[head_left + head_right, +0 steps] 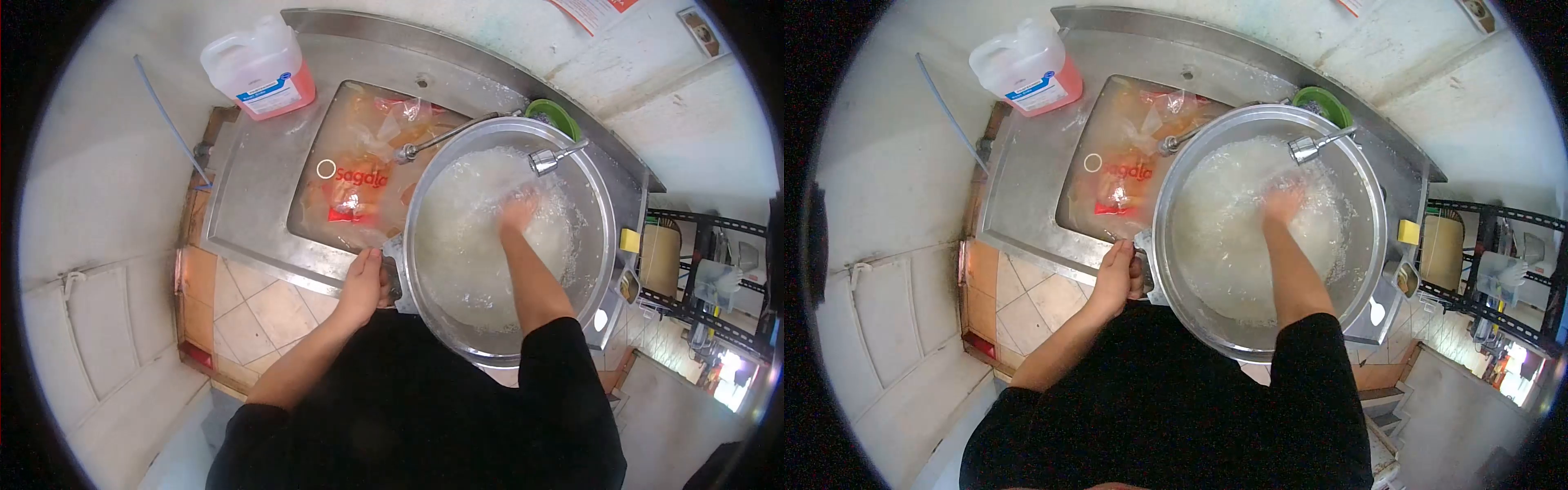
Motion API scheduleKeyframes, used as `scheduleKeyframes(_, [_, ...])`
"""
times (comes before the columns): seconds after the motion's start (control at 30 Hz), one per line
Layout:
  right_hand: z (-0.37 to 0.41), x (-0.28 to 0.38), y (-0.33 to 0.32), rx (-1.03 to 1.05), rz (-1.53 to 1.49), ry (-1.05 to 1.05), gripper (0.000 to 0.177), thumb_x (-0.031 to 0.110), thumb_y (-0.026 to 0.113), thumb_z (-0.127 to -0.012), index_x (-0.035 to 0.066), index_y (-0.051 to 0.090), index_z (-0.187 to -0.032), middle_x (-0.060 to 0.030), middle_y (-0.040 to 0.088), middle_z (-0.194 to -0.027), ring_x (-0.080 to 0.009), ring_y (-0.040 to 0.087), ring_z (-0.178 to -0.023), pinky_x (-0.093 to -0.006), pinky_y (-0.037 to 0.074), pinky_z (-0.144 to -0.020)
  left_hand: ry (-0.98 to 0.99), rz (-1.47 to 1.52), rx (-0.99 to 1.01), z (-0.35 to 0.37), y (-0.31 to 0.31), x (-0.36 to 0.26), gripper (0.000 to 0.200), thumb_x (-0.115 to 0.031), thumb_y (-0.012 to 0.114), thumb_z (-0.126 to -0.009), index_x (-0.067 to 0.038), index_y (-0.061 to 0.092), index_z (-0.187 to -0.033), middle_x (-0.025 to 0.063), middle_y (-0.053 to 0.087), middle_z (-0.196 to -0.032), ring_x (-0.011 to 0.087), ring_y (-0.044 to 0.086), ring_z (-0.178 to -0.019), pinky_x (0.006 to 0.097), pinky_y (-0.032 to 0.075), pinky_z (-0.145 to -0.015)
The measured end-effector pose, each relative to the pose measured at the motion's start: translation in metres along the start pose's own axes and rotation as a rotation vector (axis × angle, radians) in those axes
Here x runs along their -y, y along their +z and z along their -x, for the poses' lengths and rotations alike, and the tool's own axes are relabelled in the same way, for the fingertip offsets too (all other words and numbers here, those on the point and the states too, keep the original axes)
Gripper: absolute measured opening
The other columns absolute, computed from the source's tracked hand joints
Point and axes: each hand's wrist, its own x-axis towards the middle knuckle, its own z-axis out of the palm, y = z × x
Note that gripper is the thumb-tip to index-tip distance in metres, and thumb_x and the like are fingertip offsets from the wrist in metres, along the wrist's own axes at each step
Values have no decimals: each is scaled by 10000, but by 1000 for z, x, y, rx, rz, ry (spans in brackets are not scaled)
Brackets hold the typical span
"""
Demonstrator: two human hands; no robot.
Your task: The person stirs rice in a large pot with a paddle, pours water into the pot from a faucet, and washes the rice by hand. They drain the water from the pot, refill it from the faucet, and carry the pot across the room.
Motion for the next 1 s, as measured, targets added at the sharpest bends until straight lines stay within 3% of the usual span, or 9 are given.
scheduleKeyframes(0.07, [3, 10, 6, 130, 307, -93, 763, 459, 567, -889, 24, 317, -1465, -237, 323, -1499, -361, 247, -1419, -475, 176, -1171, -15, -38, -24, 2, 4, -3, 248, -347, 398, -1037, -151, 421, -885, -32, 325, -603, 89, 250, -399, 259, 193, -362])
scheduleKeyframes(0.17, [35, 70, -50, 80, -52, 102, 774, 445, 563, -887, -1, 307, -1465, -220, 307, -1517, -320, 234, -1434, -432, 155, -1189, 23, -46, -23, 0, 2, 0, 239, -341, 395, -1038, -148, 432, -901, -31, 326, -599, 87, 243, -395, 262, 194, -361])
scheduleKeyframes(0.37, [51, 92, -36, -62, -282, -149, 759, 463, 521, -885, 16, 322, -1466, -228, 285, -1520, -360, 213, -1429, -435, 120, -1196, -12, -20, 25, 3, -1, -5, 231, -324, 402, -1034, -140, 422, -895, -24, 329, -605, 84, 242, -406, 262, 189, -361])
scheduleKeyframes(0.43, [60, 96, -79, 89, -696, -138, 686, 457, 509, -892, 42, 393, -1426, -212, 362, -1480, -332, 300, -1393, -440, 180, -1180, -27, -17, 20, 4, -4, -4, 236, -319, 400, -1037, -122, 426, -909, -8, 354, -615, 94, 280, -403, 267, 223, -356])
scheduleKeyframes(0.6, [71, 92, -22, -5, -249, -501, 621, 360, 587, -847, 50, 450, -1368, -221, 448, -1401, -355, 401, -1317, -477, 275, -1132, -45, -7, 50, 2, -8, -3, 238, -315, 400, -1040, -110, 426, -922, 9, 375, -627, 104, 326, -412, 275, 266, -359])
scheduleKeyframes(0.7, [78, 97, 21, 326, -1095, -263, 628, 296, 637, -807, 44, 457, -1354, -244, 458, -1370, -396, 414, -1291, -491, 301, -1112, -33, 2, 59, -2, -11, -1, 223, -311, 404, -1037, -122, 427, -921, 6, 376, -633, 103, 321, -413, 272, 263, -364])
scheduleKeyframes(0.77, [102, 98, -13, 236, -592, -352, 612, 259, 659, -780, 44, 480, -1323, -258, 485, -1320, -435, 406, -1273, -500, 307, -1103, -33, 18, 70, -6, -14, 3, 220, -314, 405, -1035, -128, 427, -919, 4, 376, -637, 101, 317, -415, 269, 262, -367])
scheduleKeyframes(0.93, [118, 97, -47, -124, -375, -751, 467, 270, 639, -797, 24, 555, -1185, -266, 521, -1246, -426, 492, -1169, -492, 411, -1000, -47, 51, 110, -2, -13, -1, 222, -326, 406, -1029, -141, 425, -910, -3, 370, -647, 94, 304, -423, 255, 262, -377])
scheduleKeyframes(1.0, [125, 96, -87, 60, -364, -788, 460, 259, 638, -797, 22, 555, -1183, -261, 520, -1247, -428, 491, -1161, -488, 424, -982, -60, 49, 107, -3, -13, -3, 237, -339, 398, -1031, -142, 422, -902, -11, 363, -645, 86, 307, -435, 253, 269, -383])
